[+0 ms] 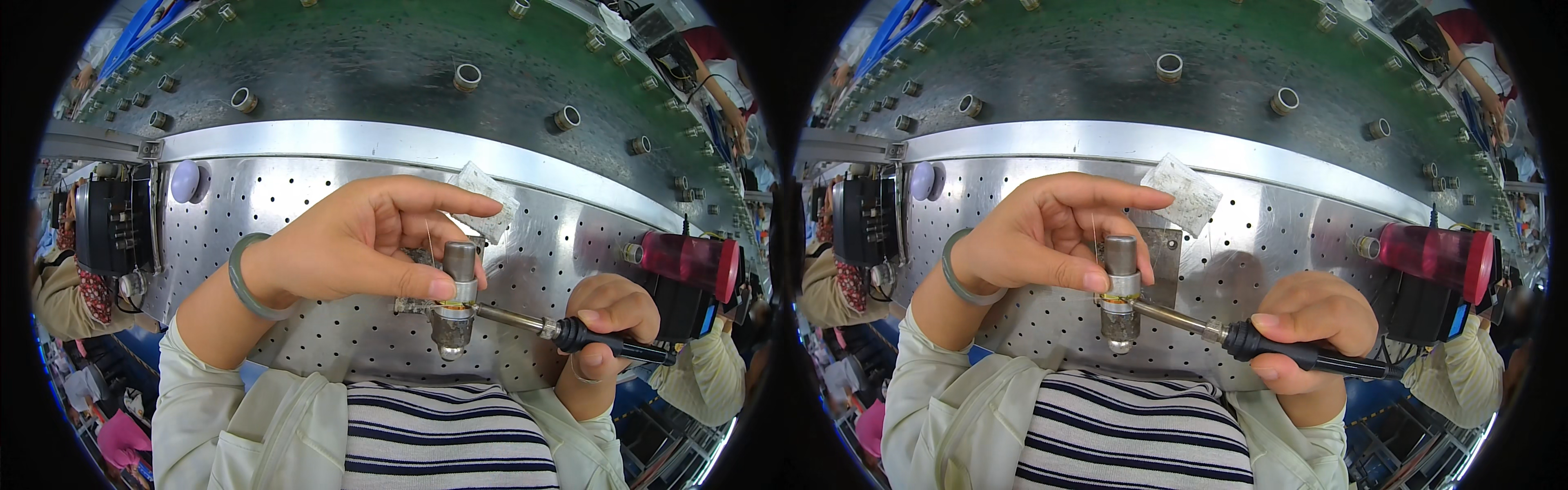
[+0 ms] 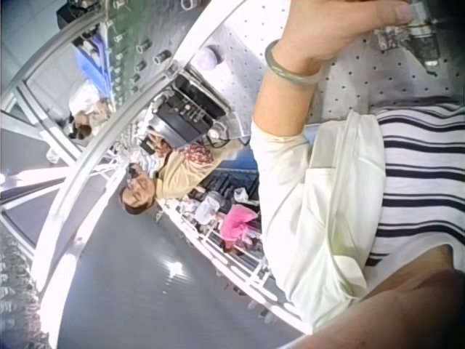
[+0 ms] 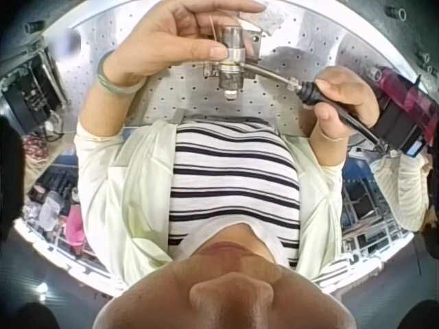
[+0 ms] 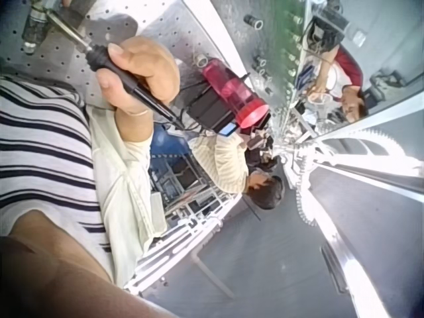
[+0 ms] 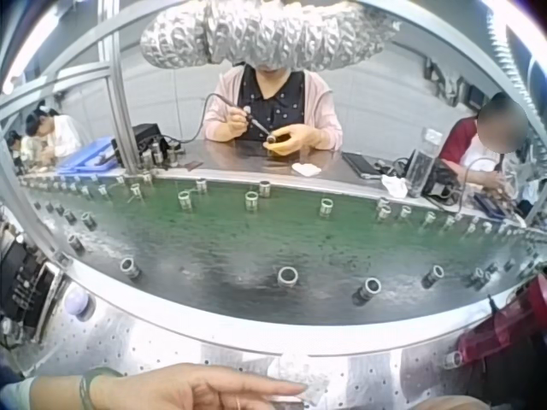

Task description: The person uses a soldering iron to apply heat to small cylindrical metal components held in a fixture. They repeatedly pick up components from a conveyor belt, solder them, and place them back on the belt. The person also cleans the soldering iron tip with a sponge.

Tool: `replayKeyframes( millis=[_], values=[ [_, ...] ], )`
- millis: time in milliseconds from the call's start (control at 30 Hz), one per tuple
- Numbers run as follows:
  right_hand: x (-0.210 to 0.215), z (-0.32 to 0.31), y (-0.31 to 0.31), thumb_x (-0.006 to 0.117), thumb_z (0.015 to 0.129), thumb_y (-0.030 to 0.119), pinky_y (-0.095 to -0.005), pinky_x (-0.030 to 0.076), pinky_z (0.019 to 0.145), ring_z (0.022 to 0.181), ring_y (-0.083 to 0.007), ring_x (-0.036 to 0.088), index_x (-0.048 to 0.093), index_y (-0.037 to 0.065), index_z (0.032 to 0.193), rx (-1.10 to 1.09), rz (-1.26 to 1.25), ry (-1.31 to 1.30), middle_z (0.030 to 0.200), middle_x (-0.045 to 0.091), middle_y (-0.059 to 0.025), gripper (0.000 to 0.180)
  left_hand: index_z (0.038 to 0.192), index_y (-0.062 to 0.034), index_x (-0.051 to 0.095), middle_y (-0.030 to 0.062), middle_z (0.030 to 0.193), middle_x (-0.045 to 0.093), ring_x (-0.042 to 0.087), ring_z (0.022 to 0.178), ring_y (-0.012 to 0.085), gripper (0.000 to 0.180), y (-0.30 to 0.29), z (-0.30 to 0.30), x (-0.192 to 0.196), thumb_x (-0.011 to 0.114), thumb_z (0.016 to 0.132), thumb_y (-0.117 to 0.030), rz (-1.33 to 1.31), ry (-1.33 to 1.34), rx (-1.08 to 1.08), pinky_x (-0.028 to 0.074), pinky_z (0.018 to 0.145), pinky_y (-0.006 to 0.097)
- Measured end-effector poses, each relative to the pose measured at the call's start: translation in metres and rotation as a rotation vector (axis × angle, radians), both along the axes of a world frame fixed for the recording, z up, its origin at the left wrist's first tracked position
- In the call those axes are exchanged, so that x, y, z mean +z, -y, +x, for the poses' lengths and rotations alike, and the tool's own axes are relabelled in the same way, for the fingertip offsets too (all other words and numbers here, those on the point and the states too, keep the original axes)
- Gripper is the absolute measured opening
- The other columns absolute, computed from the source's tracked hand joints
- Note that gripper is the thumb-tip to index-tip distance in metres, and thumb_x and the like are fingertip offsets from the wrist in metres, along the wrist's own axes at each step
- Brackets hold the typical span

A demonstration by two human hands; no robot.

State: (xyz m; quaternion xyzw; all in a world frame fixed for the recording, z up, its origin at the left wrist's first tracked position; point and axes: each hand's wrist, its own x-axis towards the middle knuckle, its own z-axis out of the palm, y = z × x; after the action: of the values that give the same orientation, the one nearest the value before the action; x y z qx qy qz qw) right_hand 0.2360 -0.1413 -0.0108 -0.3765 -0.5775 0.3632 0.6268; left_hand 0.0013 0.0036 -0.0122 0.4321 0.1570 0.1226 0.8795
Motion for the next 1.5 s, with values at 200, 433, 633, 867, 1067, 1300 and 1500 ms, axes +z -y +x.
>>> replayKeyframes(
  millis=[200,433,633,867,1067,1300,1500],
  values=[
    [0.003,0.001,0.000,0.082,0.070,0.015,-0.0264,0.043,0.045,0.047,-0.0190,0.058,0.063,-0.001,0.084,-0.017,0.003,0.066,0.062,0.062,-0.0087,0.028,0.135,0.0081,0.041,0.0178,0.103,0.066,0.065,0.097,0.0209,0.069,0.000,-0.002,0.001,0.070,0.073,0.010,-0.001,-0.028,-0.006,0.054,0.066,0.018],
    [0.005,0.003,-0.001,0.081,0.072,0.017,-0.0267,0.042,0.044,0.047,-0.0188,0.057,0.062,0.000,0.082,-0.011,0.018,0.099,0.061,0.061,-0.0084,0.028,0.136,0.0066,0.040,0.0216,0.102,0.065,0.064,0.083,0.0125,0.073,-0.001,0.000,0.008,0.073,0.071,0.009,0.040,-0.091,-0.038,0.053,0.066,0.016],
    [-0.002,0.008,0.005,0.078,0.076,0.017,-0.0275,0.036,0.041,0.044,-0.0156,0.050,0.058,-0.002,0.084,-0.052,0.010,-0.100,0.060,0.058,-0.0080,0.029,0.137,0.0068,0.039,0.0211,0.104,0.064,0.064,0.086,0.0130,0.075,-0.004,0.001,0.006,0.074,0.070,0.008,-0.007,-0.071,-0.070,0.054,0.068,0.017],
    [-0.001,0.006,0.004,0.077,0.076,0.013,-0.0256,0.041,0.043,0.046,-0.0156,0.055,0.057,-0.003,0.086,-0.022,-0.030,-0.137,0.062,0.060,-0.0099,0.027,0.136,0.0064,0.040,0.0195,0.106,0.063,0.063,0.096,0.0178,0.078,-0.008,-0.001,-0.001,0.078,0.068,0.003,-0.078,-0.027,-0.033,0.055,0.077,0.023],
    [-0.002,0.001,0.001,0.077,0.074,0.008,-0.0247,0.044,0.045,0.048,-0.0164,0.058,0.059,-0.006,0.088,0.016,-0.040,-0.150,0.064,0.062,-0.0118,0.026,0.135,0.0076,0.041,0.0193,0.103,0.064,0.065,0.094,0.0188,0.073,-0.001,0.001,-0.005,0.075,0.070,0.007,-0.024,-0.078,-0.064,0.056,0.076,0.023],
    [-0.002,0.002,0.002,0.075,0.074,0.006,-0.0243,0.044,0.044,0.047,-0.0162,0.058,0.058,-0.007,0.089,0.015,-0.050,-0.169,0.064,0.061,-0.0127,0.026,0.136,0.0083,0.039,0.0197,0.101,0.065,0.065,0.094,0.0199,0.074,-0.001,0.001,-0.002,0.074,0.071,0.008,-0.071,-0.064,-0.059,0.056,0.077,0.023],
    [-0.002,0.004,0.001,0.076,0.074,0.004,-0.0251,0.045,0.043,0.047,-0.0169,0.059,0.058,-0.007,0.089,0.056,-0.034,-0.178,0.063,0.061,-0.0132,0.026,0.137,0.0074,0.038,0.0204,0.103,0.065,0.065,0.097,0.0228,0.075,-0.001,0.000,-0.004,0.074,0.071,0.007,-0.065,-0.060,-0.064,0.053,0.084,0.027]
  ],
)
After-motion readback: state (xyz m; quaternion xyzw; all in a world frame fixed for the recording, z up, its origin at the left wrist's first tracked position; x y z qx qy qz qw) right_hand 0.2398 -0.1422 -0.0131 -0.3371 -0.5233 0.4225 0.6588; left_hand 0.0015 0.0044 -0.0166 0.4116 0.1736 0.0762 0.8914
